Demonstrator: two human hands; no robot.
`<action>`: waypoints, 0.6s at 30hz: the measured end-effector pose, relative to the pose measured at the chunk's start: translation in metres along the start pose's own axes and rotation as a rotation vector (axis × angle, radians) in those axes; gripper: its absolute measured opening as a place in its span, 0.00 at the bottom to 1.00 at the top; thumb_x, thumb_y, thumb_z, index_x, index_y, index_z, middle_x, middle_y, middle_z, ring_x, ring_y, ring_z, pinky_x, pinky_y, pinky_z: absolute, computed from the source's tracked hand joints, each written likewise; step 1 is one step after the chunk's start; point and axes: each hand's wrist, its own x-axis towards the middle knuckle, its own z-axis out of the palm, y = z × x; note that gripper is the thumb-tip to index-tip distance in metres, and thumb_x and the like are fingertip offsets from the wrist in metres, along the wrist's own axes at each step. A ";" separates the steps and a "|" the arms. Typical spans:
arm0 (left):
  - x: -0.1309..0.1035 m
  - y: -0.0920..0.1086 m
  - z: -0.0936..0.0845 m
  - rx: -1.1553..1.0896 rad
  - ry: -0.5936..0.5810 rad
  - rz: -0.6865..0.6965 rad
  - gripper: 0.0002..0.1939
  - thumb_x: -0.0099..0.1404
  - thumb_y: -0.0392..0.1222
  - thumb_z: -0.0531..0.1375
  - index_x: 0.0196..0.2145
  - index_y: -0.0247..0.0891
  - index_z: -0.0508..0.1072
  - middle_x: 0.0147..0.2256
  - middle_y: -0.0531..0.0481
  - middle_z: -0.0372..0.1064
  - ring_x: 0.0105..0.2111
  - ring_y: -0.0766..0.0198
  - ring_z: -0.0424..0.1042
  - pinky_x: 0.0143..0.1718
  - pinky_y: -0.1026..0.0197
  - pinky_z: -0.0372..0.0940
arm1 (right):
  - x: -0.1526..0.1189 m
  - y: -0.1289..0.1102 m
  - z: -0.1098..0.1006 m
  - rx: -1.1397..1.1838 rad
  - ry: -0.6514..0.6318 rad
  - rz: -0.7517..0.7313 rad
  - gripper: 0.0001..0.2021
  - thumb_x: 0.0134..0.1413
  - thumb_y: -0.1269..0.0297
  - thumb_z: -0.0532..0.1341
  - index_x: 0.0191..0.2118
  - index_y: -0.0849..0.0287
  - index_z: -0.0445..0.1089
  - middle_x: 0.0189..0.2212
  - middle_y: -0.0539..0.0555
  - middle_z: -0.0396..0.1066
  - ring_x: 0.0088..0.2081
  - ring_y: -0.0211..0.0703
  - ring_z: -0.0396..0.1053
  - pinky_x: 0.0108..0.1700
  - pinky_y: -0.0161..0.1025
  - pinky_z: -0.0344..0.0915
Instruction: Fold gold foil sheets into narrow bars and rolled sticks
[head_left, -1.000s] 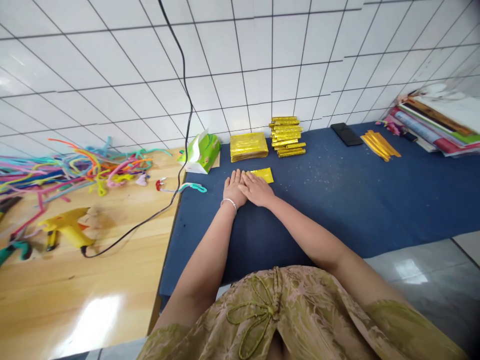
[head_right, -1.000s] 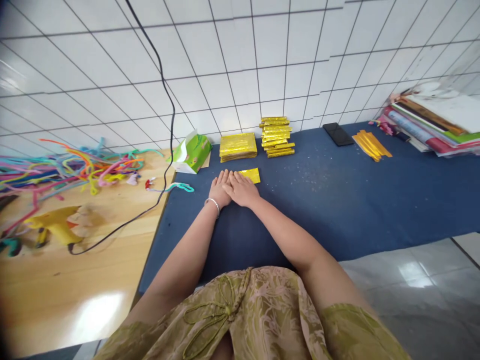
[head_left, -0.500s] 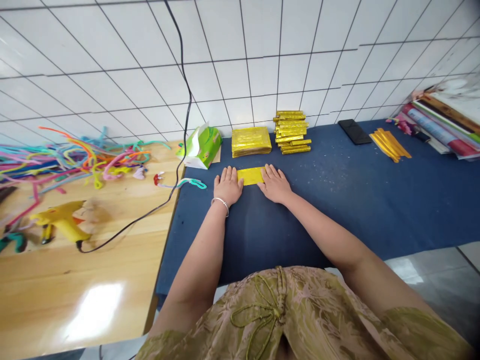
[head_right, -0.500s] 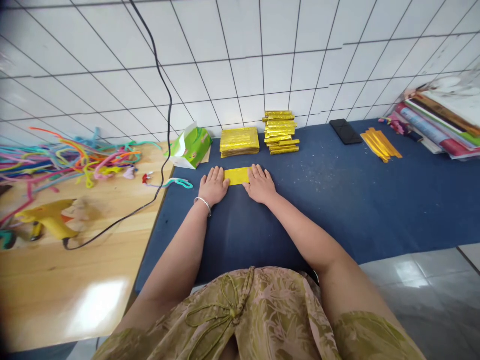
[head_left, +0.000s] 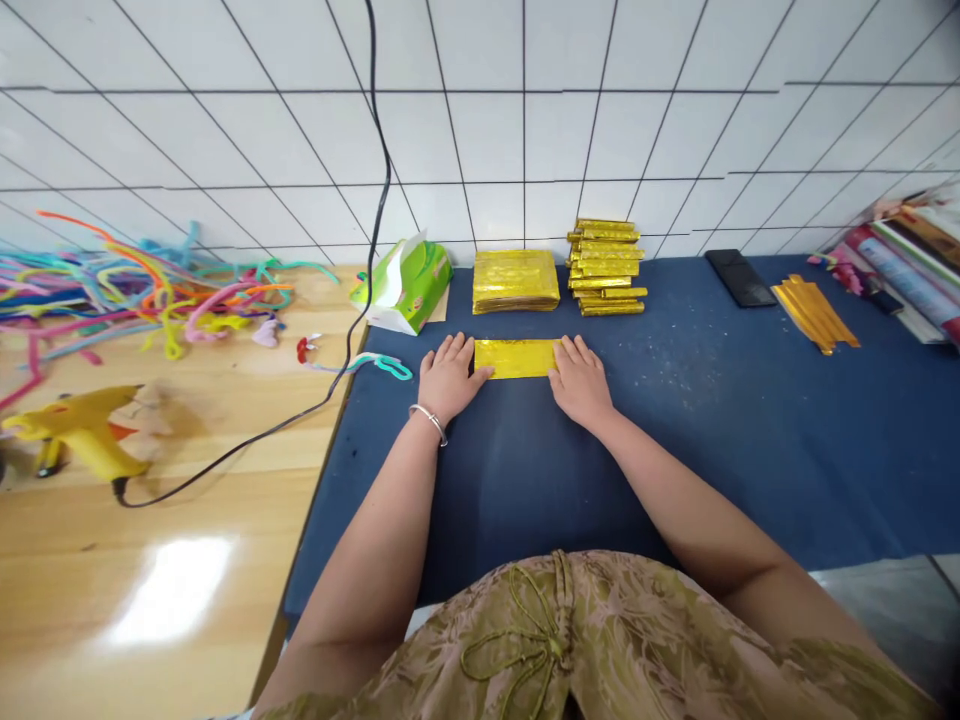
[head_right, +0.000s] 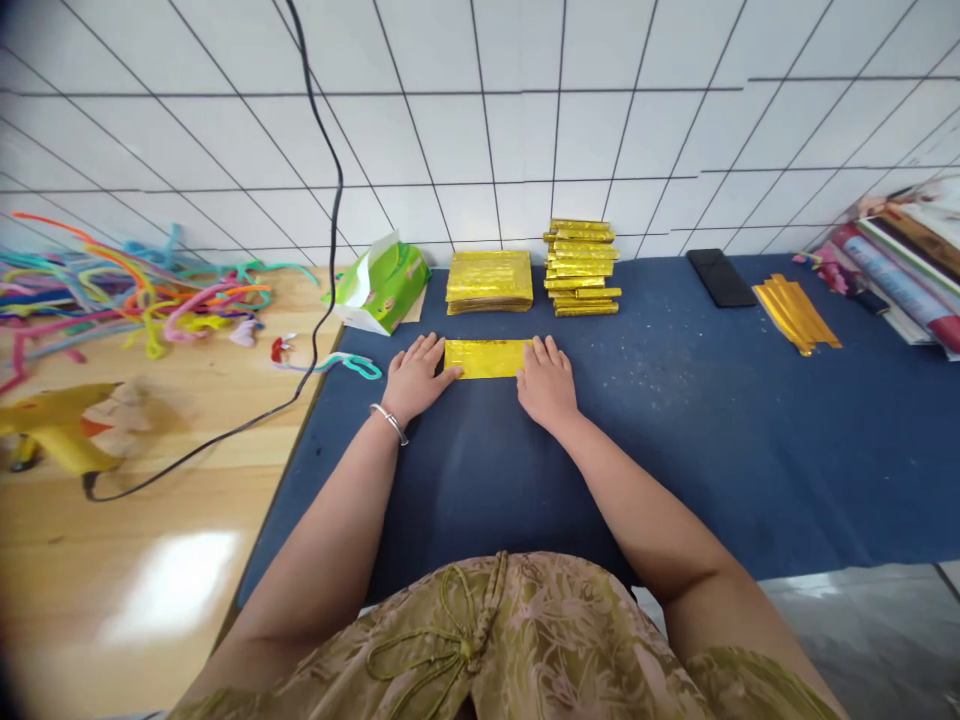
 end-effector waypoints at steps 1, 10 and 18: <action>0.000 0.000 0.000 -0.014 0.008 -0.002 0.32 0.66 0.59 0.50 0.63 0.43 0.57 0.65 0.46 0.47 0.66 0.54 0.45 0.62 0.45 0.46 | 0.001 0.004 -0.001 0.015 0.012 0.025 0.27 0.61 0.60 0.48 0.64 0.63 0.53 0.65 0.60 0.50 0.67 0.55 0.40 0.64 0.55 0.44; 0.006 -0.005 0.003 -0.173 0.090 -0.018 0.23 0.64 0.50 0.57 0.55 0.46 0.67 0.61 0.50 0.58 0.62 0.55 0.55 0.62 0.47 0.50 | 0.006 0.014 -0.004 0.027 0.063 0.067 0.24 0.57 0.59 0.53 0.59 0.61 0.61 0.63 0.61 0.54 0.66 0.59 0.43 0.61 0.59 0.48; 0.006 -0.004 0.003 -0.507 0.255 -0.004 0.10 0.59 0.40 0.60 0.39 0.39 0.75 0.52 0.48 0.69 0.52 0.59 0.67 0.57 0.54 0.59 | 0.004 0.012 -0.005 0.080 0.092 0.055 0.20 0.55 0.58 0.57 0.52 0.56 0.66 0.61 0.58 0.59 0.64 0.58 0.47 0.60 0.59 0.49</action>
